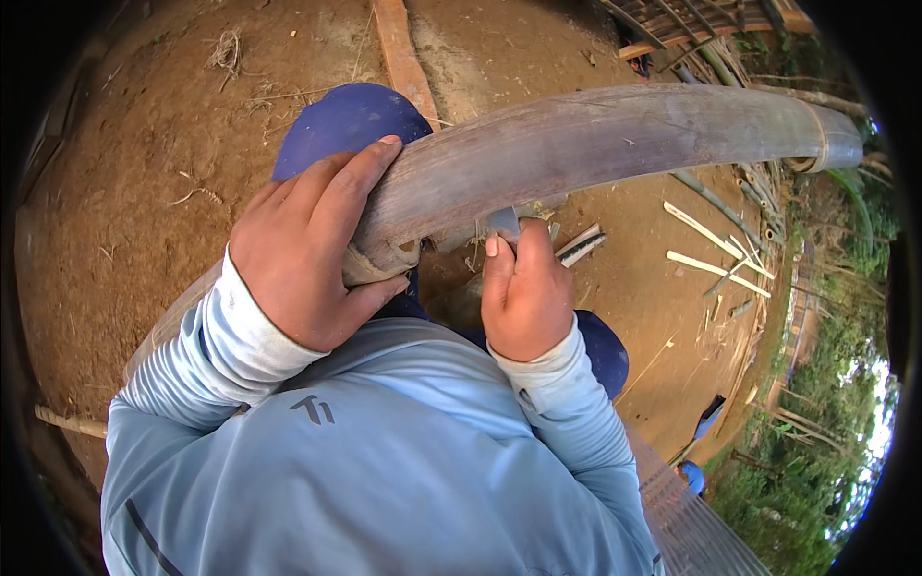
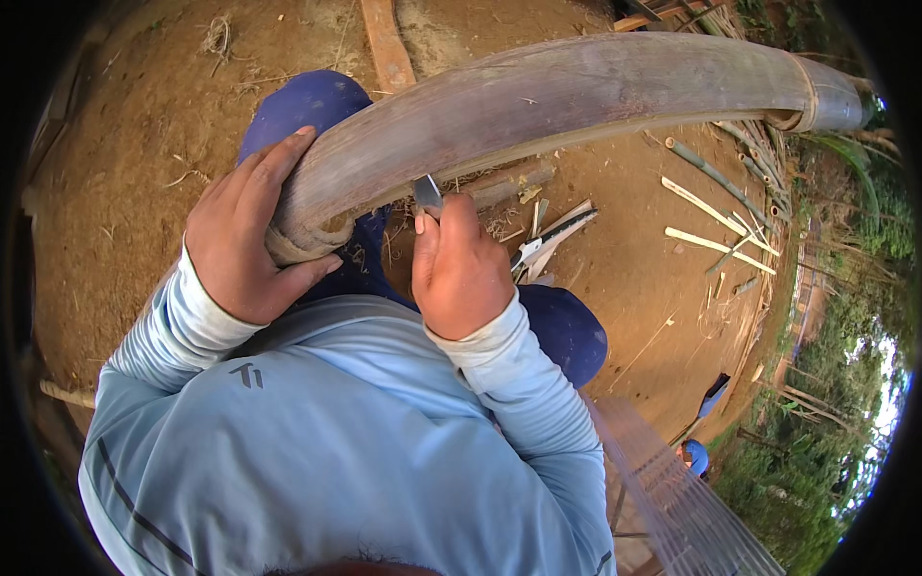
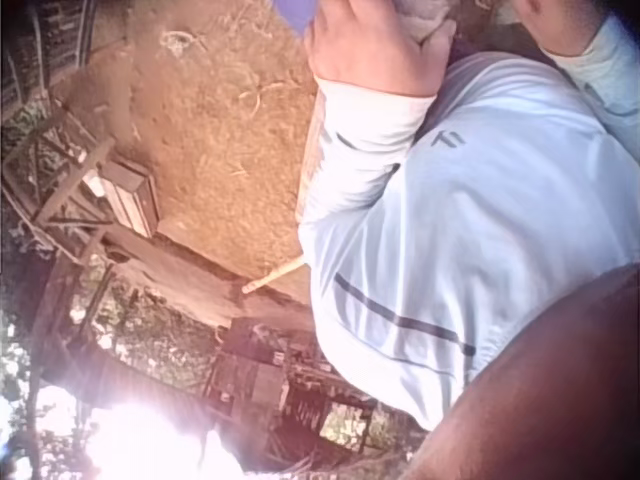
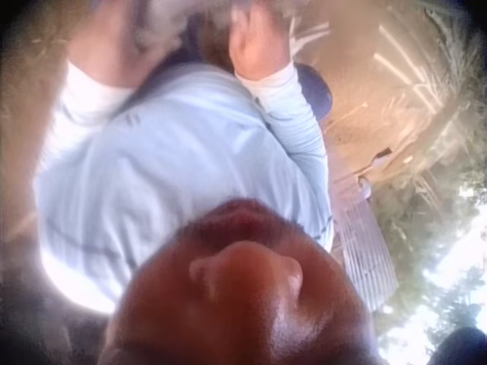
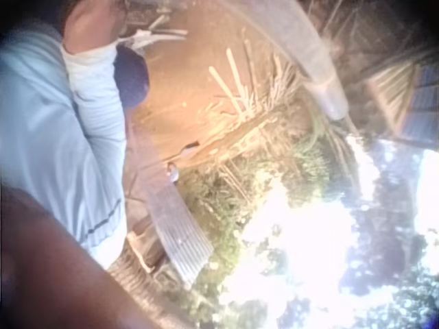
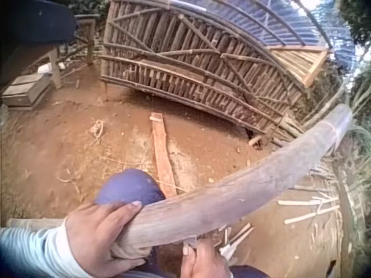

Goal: The person holds a long bamboo segment and uses a knife to scrape and smooth the inner surface. They rotate the bamboo periodically to access different sections and continue carving along the length.

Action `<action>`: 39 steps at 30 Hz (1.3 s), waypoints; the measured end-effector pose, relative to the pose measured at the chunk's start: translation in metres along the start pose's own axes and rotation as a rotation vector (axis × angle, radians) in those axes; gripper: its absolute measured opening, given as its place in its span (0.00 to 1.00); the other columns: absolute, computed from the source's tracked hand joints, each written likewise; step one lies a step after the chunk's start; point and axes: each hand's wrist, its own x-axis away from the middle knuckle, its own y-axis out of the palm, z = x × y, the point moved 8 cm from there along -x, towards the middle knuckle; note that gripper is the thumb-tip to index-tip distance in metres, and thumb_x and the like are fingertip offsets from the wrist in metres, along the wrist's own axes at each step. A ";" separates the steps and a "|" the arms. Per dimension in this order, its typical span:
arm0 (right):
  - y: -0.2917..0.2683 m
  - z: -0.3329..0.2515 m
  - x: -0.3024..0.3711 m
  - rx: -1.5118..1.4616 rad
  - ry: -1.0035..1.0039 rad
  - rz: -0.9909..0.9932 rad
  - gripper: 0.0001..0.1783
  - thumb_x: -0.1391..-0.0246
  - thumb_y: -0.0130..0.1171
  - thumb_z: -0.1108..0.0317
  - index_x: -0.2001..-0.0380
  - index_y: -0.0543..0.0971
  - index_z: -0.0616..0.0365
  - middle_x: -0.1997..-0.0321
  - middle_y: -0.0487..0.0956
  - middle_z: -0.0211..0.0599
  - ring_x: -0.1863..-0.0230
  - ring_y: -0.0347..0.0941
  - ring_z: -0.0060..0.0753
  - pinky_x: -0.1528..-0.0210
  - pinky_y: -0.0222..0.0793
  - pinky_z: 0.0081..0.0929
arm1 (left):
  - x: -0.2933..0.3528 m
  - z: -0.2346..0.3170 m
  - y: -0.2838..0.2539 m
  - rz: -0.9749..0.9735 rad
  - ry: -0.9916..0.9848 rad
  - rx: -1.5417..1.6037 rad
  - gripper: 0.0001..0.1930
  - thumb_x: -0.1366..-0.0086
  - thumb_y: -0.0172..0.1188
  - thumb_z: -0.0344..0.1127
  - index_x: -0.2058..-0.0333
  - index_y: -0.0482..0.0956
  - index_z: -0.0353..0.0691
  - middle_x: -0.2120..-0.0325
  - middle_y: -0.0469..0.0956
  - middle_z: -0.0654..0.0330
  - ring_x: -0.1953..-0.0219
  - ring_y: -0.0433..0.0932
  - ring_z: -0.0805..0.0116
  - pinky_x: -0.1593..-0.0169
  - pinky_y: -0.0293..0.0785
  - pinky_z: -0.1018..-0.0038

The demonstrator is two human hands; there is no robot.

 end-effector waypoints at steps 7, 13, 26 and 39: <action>-0.016 0.012 -0.012 -0.150 0.117 0.095 0.07 0.36 0.50 0.67 0.62 0.68 0.60 0.80 0.73 0.51 0.77 0.73 0.61 0.76 0.66 0.48 | 0.001 0.000 0.000 -0.006 0.000 -0.005 0.52 0.65 0.77 0.36 0.38 0.62 0.36 0.49 0.74 0.46 0.49 0.75 0.45 0.45 0.71 0.60; -0.007 0.012 -0.008 -0.120 0.075 0.039 0.08 0.37 0.52 0.67 0.61 0.68 0.59 0.77 0.74 0.55 0.76 0.73 0.63 0.75 0.66 0.52 | 0.002 -0.001 -0.002 0.003 -0.004 -0.027 0.52 0.66 0.77 0.36 0.38 0.62 0.36 0.48 0.74 0.46 0.48 0.75 0.45 0.45 0.71 0.60; 0.035 -0.015 0.013 0.030 -0.124 -0.097 0.07 0.36 0.50 0.67 0.63 0.69 0.60 0.77 0.75 0.50 0.77 0.75 0.55 0.75 0.69 0.43 | 0.001 -0.001 0.002 0.009 0.002 -0.001 0.52 0.66 0.77 0.36 0.38 0.63 0.36 0.47 0.73 0.47 0.48 0.75 0.46 0.45 0.71 0.60; 0.031 -0.016 0.006 -0.094 -0.089 -0.190 0.08 0.37 0.52 0.68 0.60 0.70 0.60 0.74 0.76 0.54 0.73 0.75 0.63 0.74 0.69 0.48 | 0.001 0.000 0.001 -0.002 0.000 -0.009 0.52 0.66 0.77 0.36 0.38 0.63 0.36 0.48 0.74 0.46 0.49 0.75 0.45 0.46 0.71 0.60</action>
